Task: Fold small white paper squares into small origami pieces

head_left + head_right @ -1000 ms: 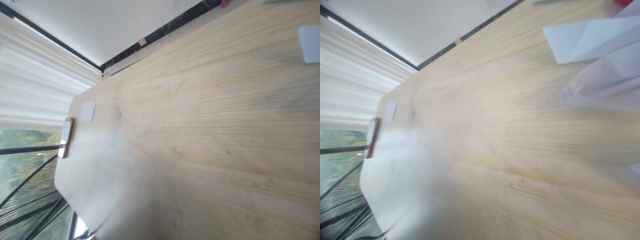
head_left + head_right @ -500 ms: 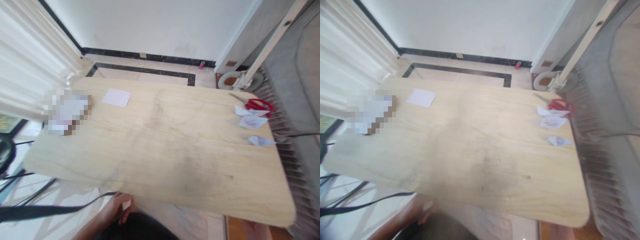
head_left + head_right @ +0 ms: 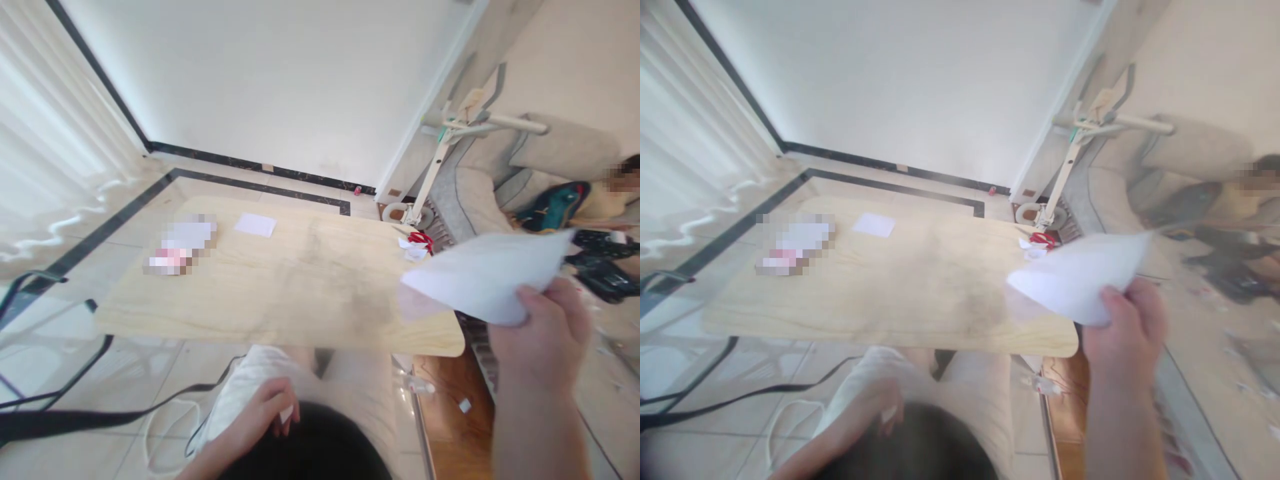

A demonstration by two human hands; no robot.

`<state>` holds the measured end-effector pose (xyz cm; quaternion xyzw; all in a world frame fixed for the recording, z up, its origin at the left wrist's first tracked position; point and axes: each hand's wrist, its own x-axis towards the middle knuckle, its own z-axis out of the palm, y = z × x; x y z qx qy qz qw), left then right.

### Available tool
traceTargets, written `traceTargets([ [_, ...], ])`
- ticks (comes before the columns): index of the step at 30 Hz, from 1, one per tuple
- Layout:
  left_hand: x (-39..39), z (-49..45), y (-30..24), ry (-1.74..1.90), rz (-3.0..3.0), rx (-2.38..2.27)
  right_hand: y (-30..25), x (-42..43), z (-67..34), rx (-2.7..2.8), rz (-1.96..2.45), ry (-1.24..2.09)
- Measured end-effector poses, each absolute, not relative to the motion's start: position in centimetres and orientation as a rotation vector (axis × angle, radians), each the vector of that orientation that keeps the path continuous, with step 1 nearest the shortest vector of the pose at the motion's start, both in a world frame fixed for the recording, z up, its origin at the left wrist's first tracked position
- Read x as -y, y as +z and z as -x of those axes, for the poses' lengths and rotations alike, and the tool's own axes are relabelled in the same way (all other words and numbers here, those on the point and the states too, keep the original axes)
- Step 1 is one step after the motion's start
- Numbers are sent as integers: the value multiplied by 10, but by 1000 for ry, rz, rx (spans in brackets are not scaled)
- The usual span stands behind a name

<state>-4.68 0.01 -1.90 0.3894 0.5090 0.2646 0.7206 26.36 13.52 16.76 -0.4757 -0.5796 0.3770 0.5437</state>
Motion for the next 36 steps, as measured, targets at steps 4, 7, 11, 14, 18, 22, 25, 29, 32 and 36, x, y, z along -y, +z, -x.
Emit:
traceTargets([
  [4,2,50,36,591,-1057,-1051,167,-137,-229,974,898,691],
  [7,-3,59,66,714,-1193,-1077,152,-139,-220,805,940,864],
  [11,-13,58,78,766,-1294,-1076,123,-137,-234,636,999,1067],
  [14,-14,47,73,829,-1297,-1062,98,-128,-245,530,1106,1187],
  [18,-9,31,67,843,-1434,-1163,65,-105,-259,401,1261,1192],
  [22,-14,27,66,917,-1661,-1208,42,-86,-263,521,1387,1152],
  [25,-31,30,62,1035,-1811,-1200,35,-84,-251,593,1420,1170],
  [29,-54,34,43,1035,-1936,-1308,33,-87,-229,664,1411,1255],
  [32,-57,40,24,1011,-2088,-1343,31,-88,-224,794,1461,1396],
  [36,-53,48,5,957,-2122,-1415,28,-89,-235,974,1580,1428],
])
